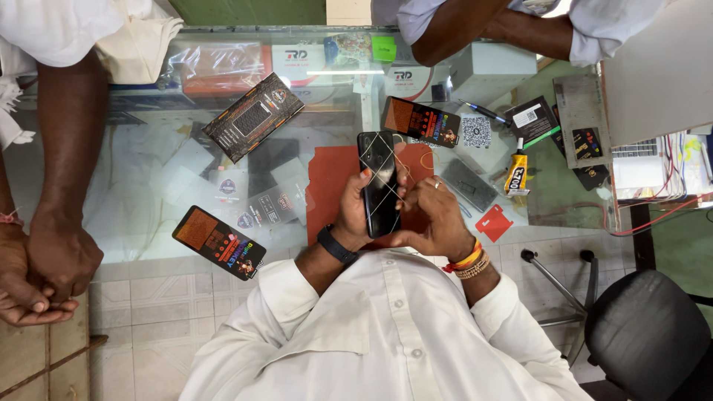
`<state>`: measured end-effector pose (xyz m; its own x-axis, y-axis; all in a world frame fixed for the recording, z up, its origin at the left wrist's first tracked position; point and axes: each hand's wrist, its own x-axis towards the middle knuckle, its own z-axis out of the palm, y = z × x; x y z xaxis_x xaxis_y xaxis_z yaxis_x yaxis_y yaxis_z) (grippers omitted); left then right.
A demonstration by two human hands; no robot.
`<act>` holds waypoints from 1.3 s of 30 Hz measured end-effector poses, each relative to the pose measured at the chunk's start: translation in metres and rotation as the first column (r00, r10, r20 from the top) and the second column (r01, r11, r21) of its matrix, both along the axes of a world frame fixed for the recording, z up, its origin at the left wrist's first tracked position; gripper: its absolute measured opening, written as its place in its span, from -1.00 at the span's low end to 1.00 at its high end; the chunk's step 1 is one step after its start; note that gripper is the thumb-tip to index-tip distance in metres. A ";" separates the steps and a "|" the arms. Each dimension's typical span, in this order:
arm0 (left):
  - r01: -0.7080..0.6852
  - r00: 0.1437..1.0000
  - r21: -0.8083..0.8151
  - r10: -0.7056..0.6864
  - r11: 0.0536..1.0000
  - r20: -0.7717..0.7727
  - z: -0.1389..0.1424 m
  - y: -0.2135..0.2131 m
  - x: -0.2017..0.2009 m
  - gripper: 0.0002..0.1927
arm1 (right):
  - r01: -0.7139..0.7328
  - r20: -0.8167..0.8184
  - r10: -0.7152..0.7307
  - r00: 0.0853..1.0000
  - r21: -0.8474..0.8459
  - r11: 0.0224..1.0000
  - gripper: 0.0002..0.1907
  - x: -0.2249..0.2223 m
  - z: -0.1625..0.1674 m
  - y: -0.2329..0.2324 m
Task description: The person places a smartphone on a red mat, applies a protective film to the back, and uses a rubber band to secure it. They then remove the rubber band, peel off the film, and inspect the phone's screen.
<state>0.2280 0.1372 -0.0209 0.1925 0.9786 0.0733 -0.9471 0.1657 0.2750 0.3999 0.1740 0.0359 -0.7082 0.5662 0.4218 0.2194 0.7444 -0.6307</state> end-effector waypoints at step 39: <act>-0.288 0.952 -0.257 0.247 0.922 -0.182 0.009 0.020 -0.001 -0.70 | 0.092 -0.102 -0.087 0.991 0.047 0.995 -0.40 0.008 -0.018 0.000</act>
<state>0.2271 0.1572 -0.0116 -0.0912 0.9720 -0.2167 -0.9206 0.0007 0.3905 0.4079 0.1736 0.0180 -0.6086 0.6009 0.5181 0.2243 0.7567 -0.6141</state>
